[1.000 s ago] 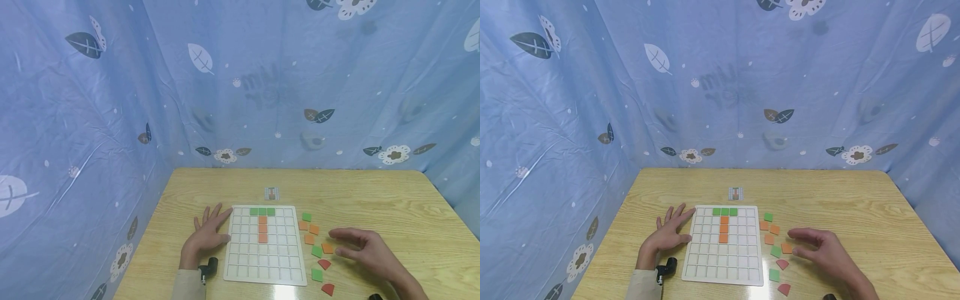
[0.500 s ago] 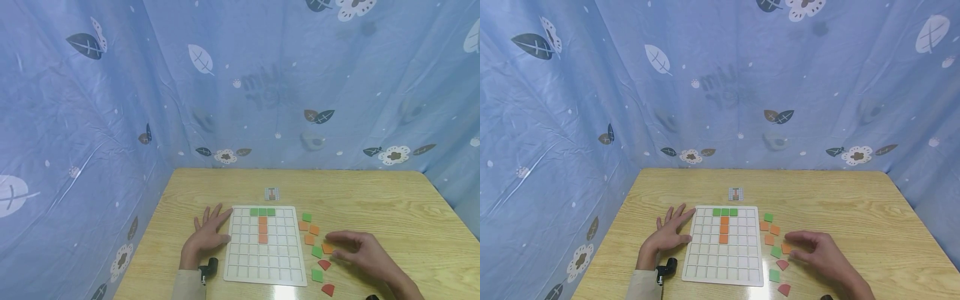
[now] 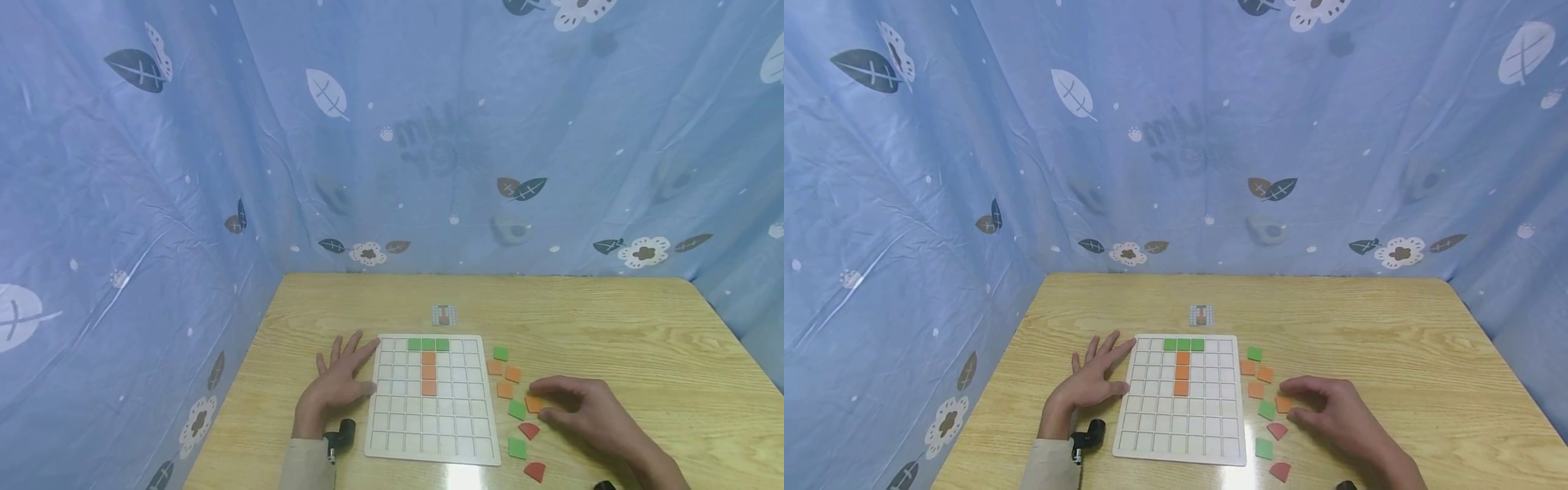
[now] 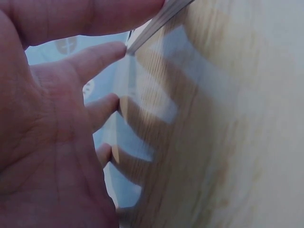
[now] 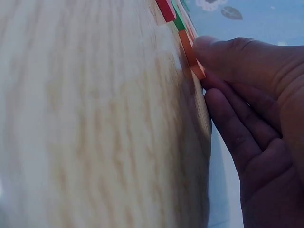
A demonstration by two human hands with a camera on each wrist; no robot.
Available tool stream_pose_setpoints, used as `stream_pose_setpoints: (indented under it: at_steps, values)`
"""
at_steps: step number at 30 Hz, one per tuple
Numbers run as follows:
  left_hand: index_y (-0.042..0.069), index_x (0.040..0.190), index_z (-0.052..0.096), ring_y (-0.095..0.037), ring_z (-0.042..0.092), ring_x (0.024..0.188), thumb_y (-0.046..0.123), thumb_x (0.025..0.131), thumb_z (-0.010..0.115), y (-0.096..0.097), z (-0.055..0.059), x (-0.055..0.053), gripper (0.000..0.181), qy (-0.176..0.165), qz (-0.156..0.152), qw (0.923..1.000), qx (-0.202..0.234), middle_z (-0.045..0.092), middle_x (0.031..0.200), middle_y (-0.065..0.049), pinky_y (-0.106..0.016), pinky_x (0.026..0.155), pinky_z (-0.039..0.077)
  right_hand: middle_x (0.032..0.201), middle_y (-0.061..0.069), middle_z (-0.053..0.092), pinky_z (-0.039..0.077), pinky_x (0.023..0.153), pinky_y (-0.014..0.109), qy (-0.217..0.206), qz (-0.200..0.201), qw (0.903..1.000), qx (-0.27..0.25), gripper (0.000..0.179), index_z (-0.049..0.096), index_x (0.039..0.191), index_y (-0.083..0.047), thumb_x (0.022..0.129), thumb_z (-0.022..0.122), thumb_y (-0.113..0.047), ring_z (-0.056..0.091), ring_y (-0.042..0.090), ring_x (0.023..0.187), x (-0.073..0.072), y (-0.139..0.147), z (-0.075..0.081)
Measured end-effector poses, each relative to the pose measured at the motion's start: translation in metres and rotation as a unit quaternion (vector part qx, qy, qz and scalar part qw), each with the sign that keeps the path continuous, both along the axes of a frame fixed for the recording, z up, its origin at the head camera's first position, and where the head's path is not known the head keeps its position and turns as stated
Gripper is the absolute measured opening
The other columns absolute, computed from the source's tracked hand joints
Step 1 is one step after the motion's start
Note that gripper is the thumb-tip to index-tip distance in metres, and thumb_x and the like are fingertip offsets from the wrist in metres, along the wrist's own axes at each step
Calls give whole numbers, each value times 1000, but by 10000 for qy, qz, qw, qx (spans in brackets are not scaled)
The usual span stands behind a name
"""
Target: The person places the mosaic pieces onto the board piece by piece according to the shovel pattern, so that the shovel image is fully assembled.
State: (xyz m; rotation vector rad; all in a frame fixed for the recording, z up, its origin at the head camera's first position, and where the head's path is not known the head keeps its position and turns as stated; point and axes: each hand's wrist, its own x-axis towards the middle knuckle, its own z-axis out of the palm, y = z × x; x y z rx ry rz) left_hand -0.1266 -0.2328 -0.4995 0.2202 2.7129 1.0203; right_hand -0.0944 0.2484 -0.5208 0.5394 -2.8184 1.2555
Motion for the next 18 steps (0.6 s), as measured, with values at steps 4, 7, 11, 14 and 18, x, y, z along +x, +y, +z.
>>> stream_pose_setpoints:
  at_steps: [4,7,11,14,18]
  values:
    - [26,170,44,-51,-8,169,19,80,73,0,0,0,95,-21,-12,10000,-8,16,184,-15,-85,121,-19,118,-17,81,44,97,1,96,-30,9999,114,38,82,117,-36,83,95,-29,69,-7,116,0,-1,-2]
    - [27,170,44,-51,-9,169,20,80,73,0,-1,-1,95,-20,-25,10000,-16,16,185,-15,-85,121,-19,117,-19,81,44,97,2,107,-103,9996,255,37,82,117,-38,83,95,-28,70,-7,116,0,-2,-2]
    - [27,170,44,-51,-9,169,20,80,73,0,-1,-1,95,-21,-28,10000,-29,16,185,-15,-85,121,-19,115,-21,81,43,97,0,259,-157,9989,351,39,82,115,-40,83,95,-21,71,-5,115,1,-4,-1]
    - [27,170,44,-51,-8,169,20,80,73,0,-1,-1,94,-26,-30,10000,-57,16,185,-14,-85,121,-19,113,-20,82,41,96,-2,437,-136,9986,284,41,83,114,-39,83,94,-14,71,-6,114,2,-5,-3]
    - [26,169,44,-51,-7,169,20,81,73,0,-1,-1,94,-16,-20,10000,-66,17,184,-15,-85,122,-18,112,-19,82,43,95,-2,618,-77,9979,182,40,84,113,-37,84,93,-11,72,-6,112,4,-5,-5]
